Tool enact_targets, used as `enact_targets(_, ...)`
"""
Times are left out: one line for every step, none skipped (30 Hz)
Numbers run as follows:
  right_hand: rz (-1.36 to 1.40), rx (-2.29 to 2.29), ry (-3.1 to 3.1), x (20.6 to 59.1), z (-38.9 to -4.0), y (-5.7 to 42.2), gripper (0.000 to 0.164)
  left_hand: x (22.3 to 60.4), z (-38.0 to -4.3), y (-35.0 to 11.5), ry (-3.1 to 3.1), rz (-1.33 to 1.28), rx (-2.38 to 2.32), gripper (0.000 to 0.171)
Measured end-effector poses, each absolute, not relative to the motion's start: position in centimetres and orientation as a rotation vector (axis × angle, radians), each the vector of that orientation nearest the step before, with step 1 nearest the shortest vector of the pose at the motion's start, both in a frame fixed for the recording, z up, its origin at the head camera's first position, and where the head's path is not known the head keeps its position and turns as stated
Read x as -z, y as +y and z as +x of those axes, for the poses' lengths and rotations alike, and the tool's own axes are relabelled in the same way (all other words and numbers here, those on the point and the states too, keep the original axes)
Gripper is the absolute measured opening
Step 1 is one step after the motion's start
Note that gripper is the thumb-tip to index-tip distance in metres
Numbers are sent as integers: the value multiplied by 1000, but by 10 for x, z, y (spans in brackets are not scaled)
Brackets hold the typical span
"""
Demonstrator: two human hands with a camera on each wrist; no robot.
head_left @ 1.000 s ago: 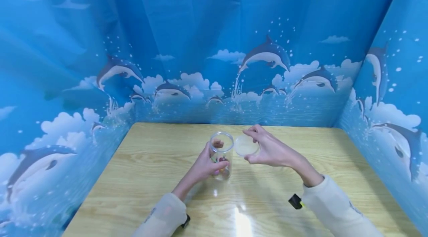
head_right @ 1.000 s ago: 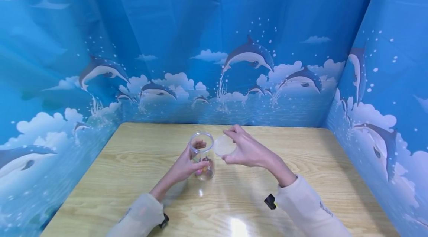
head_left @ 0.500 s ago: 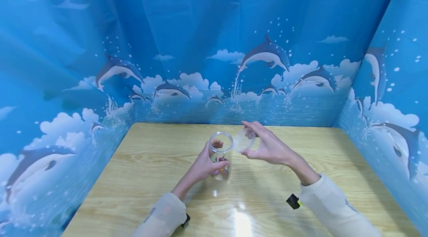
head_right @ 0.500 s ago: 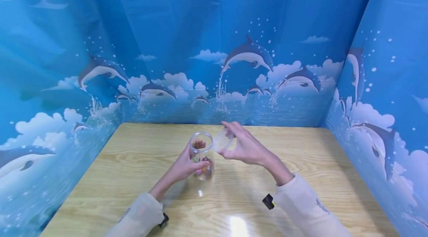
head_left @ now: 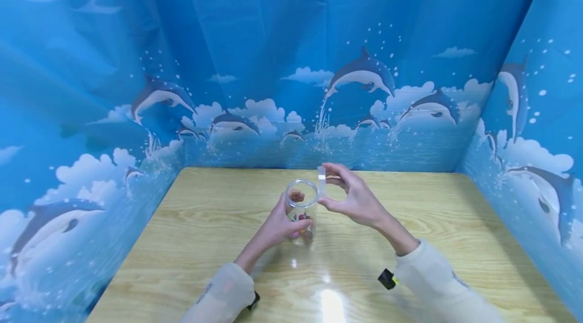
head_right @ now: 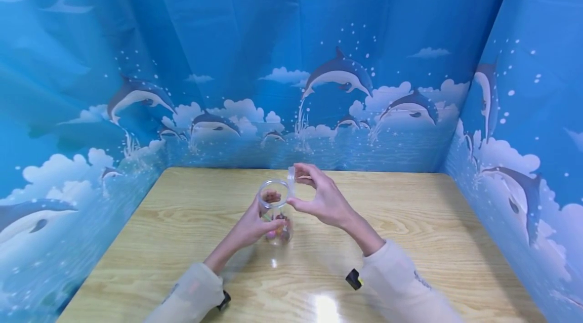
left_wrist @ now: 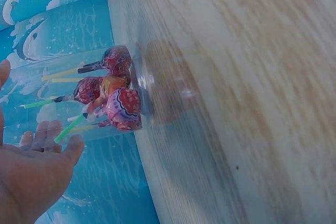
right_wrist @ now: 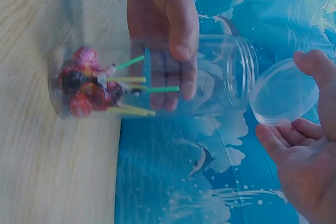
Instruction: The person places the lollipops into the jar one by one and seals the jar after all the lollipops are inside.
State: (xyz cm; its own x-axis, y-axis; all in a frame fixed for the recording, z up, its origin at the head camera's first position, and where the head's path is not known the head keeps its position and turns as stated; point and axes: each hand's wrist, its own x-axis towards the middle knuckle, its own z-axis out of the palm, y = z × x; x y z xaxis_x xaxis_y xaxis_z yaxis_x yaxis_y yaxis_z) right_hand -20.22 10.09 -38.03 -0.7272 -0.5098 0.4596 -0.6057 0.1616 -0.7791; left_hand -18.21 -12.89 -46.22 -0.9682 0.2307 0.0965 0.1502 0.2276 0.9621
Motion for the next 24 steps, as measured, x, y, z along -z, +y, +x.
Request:
enact_targets(1125, -1645, -2300, 382, -202, 99, 75, 462, -182, -129, 2408, 374, -1876, 75)
enact_targets(1130, -1652, -2282, 383, -203, 96, 74, 462, -182, -129, 2410, 375, -1874, 74)
enact_targets(1130, -1654, -2269, 384, -203, 94, 73, 462, -182, -129, 2412, 377, -1873, 74)
enact_targets(1133, -1654, -2257, 385, -203, 92, 72, 462, -182, -129, 2414, 378, -1872, 74)
enact_targets(1133, -1649, -2250, 386, -203, 91, 72, 462, -182, -129, 2416, 381, -1871, 74)
enact_targets(1127, -1641, -2250, 386, -203, 89, 72, 462, -182, -129, 2416, 382, -1871, 74)
enact_targets(1123, -1625, -2253, 387, -203, 88, 71, 462, -182, -129, 2420, 383, -1869, 74)
enact_targets(1118, -1608, -2258, 387, -203, 86, 71, 462, -182, -129, 2422, 383, -1866, 74)
enact_targets(1110, -1593, -2265, 388, -203, 85, 71, 462, -181, -129, 2426, 383, -1861, 74)
enact_targets(1101, -1578, -2274, 388, -203, 84, 70, 462, -181, -129, 2424, 384, -1860, 74)
enact_targets(1093, -1563, -2284, 389, -203, 83, 70, 462, -181, -130, 2424, 385, -1857, 74)
enact_targets(1088, -1554, -2291, 389, -203, 82, 70, 462, -180, -130, 2420, 383, -1856, 75)
enact_targets(1087, -1546, -2294, 390, -204, 81, 69, 462, -180, -130, 2420, 383, -1853, 76)
enact_targets(1085, -1539, -2298, 390, -204, 80, 69, 462, -180, -130, 2419, 384, -1852, 77)
enact_targets(1084, -1535, -2300, 391, -204, 79, 69, 462, -179, -130, 2416, 383, -1851, 78)
enact_targets(1084, -1536, -2300, 391, -205, 78, 68, 462, -179, -130, 2413, 381, -1850, 80)
enact_targets(1083, -1535, -2302, 392, -205, 77, 68, 462, -179, -130, 2410, 374, -1850, 83)
enact_targets(1082, -1539, -2301, 392, -205, 76, 68, 462, -179, -130, 2408, 370, -1850, 87)
enact_targets(1077, -1539, -2302, 392, -205, 75, 69, 462, -179, -130, 2412, 367, -1846, 89)
enact_targets(1071, -1541, -2305, 393, -206, 74, 69, 463, -179, -130, 2413, 362, -1842, 91)
enact_targets(1066, -1545, -2308, 393, -206, 73, 70, 463, -179, -130, 2413, 359, -1842, 94)
enact_targets(1062, -1545, -2309, 394, -206, 73, 70, 463, -179, -131, 2419, 359, -1837, 96)
enact_targets(1059, -1546, -2311, 394, -206, 72, 70, 463, -179, -131, 2421, 363, -1837, 96)
enact_targets(1056, -1552, -2310, 394, -206, 71, 70, 463, -179, -131, 2422, 372, -1839, 96)
